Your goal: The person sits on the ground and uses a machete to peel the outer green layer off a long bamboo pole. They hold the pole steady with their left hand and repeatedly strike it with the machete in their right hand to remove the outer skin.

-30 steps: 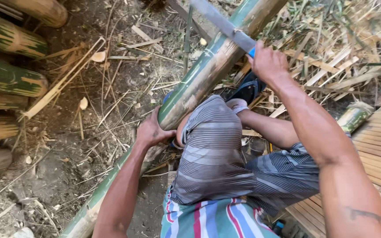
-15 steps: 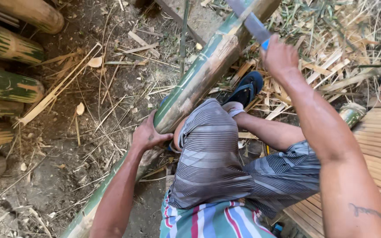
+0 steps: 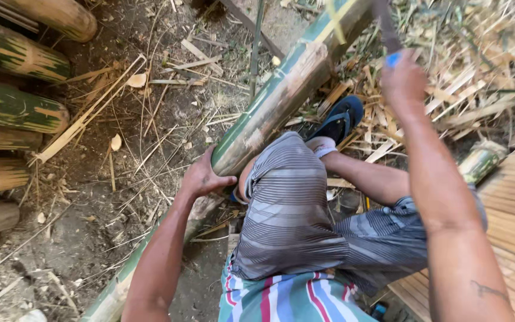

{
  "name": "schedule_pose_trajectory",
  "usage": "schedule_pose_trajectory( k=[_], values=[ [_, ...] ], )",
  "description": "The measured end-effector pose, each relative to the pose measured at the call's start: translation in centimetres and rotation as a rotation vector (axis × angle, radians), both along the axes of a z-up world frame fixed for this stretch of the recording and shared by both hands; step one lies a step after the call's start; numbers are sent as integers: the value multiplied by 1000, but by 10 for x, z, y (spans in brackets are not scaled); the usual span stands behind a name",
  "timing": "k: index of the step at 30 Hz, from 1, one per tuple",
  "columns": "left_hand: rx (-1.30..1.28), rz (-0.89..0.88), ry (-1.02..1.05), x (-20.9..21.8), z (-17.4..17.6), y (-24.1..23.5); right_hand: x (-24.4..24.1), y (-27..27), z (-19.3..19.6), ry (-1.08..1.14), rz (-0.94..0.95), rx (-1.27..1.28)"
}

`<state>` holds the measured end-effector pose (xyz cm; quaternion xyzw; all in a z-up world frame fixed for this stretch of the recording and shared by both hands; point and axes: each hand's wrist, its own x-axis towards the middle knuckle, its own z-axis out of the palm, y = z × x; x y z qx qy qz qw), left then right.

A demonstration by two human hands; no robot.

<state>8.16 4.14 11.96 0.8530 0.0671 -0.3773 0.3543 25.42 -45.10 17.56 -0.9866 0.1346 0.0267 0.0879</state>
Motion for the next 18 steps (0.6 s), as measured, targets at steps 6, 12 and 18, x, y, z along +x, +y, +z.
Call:
schedule_pose_trajectory(
  k=[6,12,18],
  values=[
    [-10,-13,-90,0,-7,-1,-68,105,-97,-182,982,-451],
    [44,-26,-62,-1,-4,-4,-20,65,-77,-164,483,-48],
    [-9,-4,-21,3,-8,-2,-61,87,-104,34,942,-235]
  ],
)
